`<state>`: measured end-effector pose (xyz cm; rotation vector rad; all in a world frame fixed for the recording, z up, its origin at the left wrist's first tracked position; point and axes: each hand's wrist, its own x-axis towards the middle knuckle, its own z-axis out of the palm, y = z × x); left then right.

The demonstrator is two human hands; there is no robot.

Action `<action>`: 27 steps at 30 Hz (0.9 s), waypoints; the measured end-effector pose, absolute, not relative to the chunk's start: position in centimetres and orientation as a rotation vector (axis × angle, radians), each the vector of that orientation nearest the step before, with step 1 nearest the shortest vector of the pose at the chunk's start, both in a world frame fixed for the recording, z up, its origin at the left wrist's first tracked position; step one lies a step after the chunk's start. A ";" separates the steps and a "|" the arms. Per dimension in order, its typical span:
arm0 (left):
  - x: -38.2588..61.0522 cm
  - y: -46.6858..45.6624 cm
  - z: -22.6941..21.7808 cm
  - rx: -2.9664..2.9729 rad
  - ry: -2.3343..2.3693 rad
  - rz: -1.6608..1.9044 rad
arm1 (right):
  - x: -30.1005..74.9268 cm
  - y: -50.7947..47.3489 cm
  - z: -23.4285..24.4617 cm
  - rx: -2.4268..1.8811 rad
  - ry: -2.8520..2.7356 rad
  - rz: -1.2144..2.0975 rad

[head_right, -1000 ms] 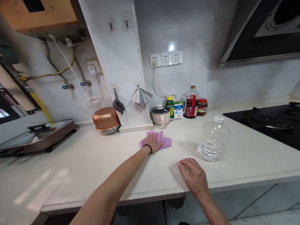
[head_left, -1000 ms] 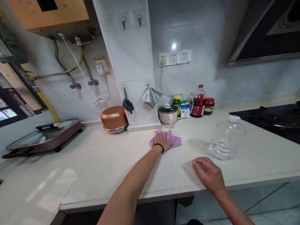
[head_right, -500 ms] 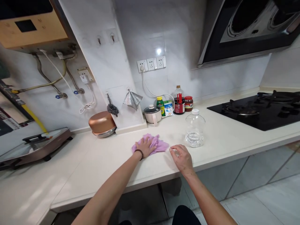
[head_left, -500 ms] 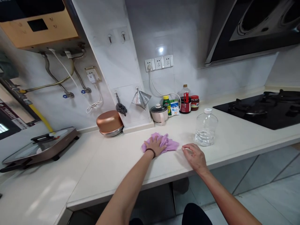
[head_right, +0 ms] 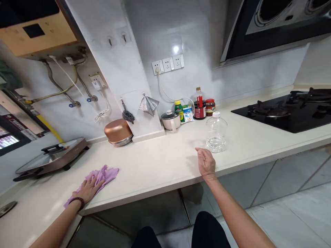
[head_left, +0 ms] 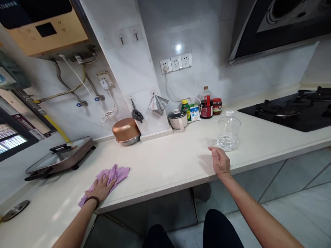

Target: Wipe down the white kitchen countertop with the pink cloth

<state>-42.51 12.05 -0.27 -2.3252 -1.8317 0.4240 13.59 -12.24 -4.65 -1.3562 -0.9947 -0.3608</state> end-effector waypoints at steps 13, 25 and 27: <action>-29.4 6.8 -1.0 -2.712 -1.336 0.316 | 13.1 -12.2 -4.9 -1.212 -0.950 -0.407; 3.3 0.6 -0.1 -3.071 -0.595 0.181 | 12.5 -12.6 -4.3 -1.199 -0.980 -0.502; 6.1 0.6 -0.1 -3.071 -0.664 0.178 | 12.5 -12.6 -4.2 -1.199 -0.978 -0.503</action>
